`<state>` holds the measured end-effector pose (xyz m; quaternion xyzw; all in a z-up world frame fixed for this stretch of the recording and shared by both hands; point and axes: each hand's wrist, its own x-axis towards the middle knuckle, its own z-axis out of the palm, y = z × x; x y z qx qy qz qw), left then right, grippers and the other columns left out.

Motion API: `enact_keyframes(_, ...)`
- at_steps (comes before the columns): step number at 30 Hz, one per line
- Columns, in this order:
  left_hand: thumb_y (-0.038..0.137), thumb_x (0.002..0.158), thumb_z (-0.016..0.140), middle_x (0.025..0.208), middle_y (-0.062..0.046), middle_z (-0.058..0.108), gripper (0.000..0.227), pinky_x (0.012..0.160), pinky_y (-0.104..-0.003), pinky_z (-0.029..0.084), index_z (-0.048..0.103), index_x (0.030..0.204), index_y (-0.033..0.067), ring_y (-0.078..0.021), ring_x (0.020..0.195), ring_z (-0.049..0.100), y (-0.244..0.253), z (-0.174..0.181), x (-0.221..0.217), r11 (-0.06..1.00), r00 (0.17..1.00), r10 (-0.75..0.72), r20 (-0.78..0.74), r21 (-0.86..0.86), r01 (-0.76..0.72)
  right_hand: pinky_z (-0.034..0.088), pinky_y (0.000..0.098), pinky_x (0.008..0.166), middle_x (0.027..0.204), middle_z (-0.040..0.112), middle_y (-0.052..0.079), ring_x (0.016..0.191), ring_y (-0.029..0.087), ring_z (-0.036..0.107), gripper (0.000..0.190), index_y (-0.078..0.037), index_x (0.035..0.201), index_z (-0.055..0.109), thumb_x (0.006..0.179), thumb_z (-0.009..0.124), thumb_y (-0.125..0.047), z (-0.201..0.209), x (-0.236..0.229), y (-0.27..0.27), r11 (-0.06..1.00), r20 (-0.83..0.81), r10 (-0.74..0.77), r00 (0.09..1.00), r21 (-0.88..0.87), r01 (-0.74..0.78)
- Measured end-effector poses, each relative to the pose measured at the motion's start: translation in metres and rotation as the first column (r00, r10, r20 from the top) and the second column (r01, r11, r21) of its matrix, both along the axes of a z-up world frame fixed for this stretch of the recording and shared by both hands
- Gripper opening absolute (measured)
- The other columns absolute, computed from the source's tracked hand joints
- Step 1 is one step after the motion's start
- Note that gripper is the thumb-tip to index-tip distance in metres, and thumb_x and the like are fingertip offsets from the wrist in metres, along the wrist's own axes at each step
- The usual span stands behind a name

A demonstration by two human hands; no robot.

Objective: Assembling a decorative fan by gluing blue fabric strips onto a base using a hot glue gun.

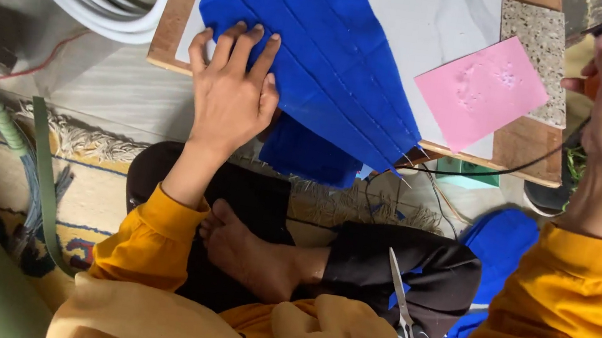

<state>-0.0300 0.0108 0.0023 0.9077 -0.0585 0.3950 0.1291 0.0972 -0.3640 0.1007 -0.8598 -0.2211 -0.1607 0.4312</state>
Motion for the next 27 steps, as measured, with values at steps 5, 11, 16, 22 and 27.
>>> enact_keyframes(5,0.015,0.079,0.051,0.110,-0.016,0.054,0.039,0.092,-0.046,0.023,0.063,0.111,-0.0019,-0.0281,0.104,0.046,0.001,-0.006,0.003,1.000,1.000,-0.003,0.004,0.018,0.003,0.048,0.0102,0.075,0.094,0.048,-0.007,0.084,-0.002,0.051,0.015,-0.021,0.114,0.053,0.103,0.053,-0.031,-0.015,0.038,-0.051,0.903,-0.292,-0.021,0.956,0.405,0.144)
enact_keyframes(11,0.013,0.079,0.053,0.112,-0.017,0.053,0.038,0.093,-0.046,0.022,0.064,0.112,-0.0035,-0.0291,0.106,0.046,0.000,-0.003,0.001,1.000,1.000,-0.013,-0.012,-0.002,0.012,0.047,0.0123,0.078,0.102,0.048,-0.004,0.090,0.002,0.050,0.014,-0.019,0.115,0.050,0.106,0.047,-0.029,-0.039,0.064,-0.138,0.963,-0.289,-0.033,0.957,0.247,0.108)
enact_keyframes(16,0.014,0.076,0.054,0.109,-0.016,0.052,0.039,0.093,-0.046,0.024,0.062,0.111,-0.0012,-0.0277,0.105,0.046,-0.009,-0.011,0.004,1.000,1.000,0.006,-0.024,-0.024,-0.006,0.046,0.0144,0.080,0.111,0.047,-0.002,0.097,0.006,0.050,0.014,-0.016,0.115,0.046,0.109,0.041,-0.027,-0.076,0.096,-0.193,0.995,-0.290,0.019,0.957,0.096,0.010)
enact_keyframes(22,0.019,0.074,0.052,0.112,-0.013,0.049,0.040,0.092,-0.046,0.027,0.060,0.110,0.0023,-0.0252,0.106,0.044,-0.010,-0.016,0.004,0.996,0.998,0.042,-0.041,-0.080,-0.045,0.047,0.0170,0.074,0.115,0.052,0.006,0.089,0.010,0.052,0.014,-0.006,0.119,0.045,0.106,0.043,-0.010,-0.021,0.015,0.058,0.977,-0.282,0.194,0.940,-0.029,-0.211)
enact_keyframes(27,0.021,0.078,0.048,0.126,-0.011,0.047,0.041,0.095,-0.045,0.027,0.060,0.111,0.0002,-0.0258,0.110,0.045,-0.008,-0.010,0.000,0.991,0.998,0.019,-0.063,-0.130,-0.027,0.047,0.0206,0.063,0.106,0.057,0.012,0.071,0.013,0.051,0.026,0.005,0.117,0.050,0.092,0.052,-0.004,-0.003,-0.024,0.178,0.924,-0.421,0.353,0.836,0.017,-0.382)
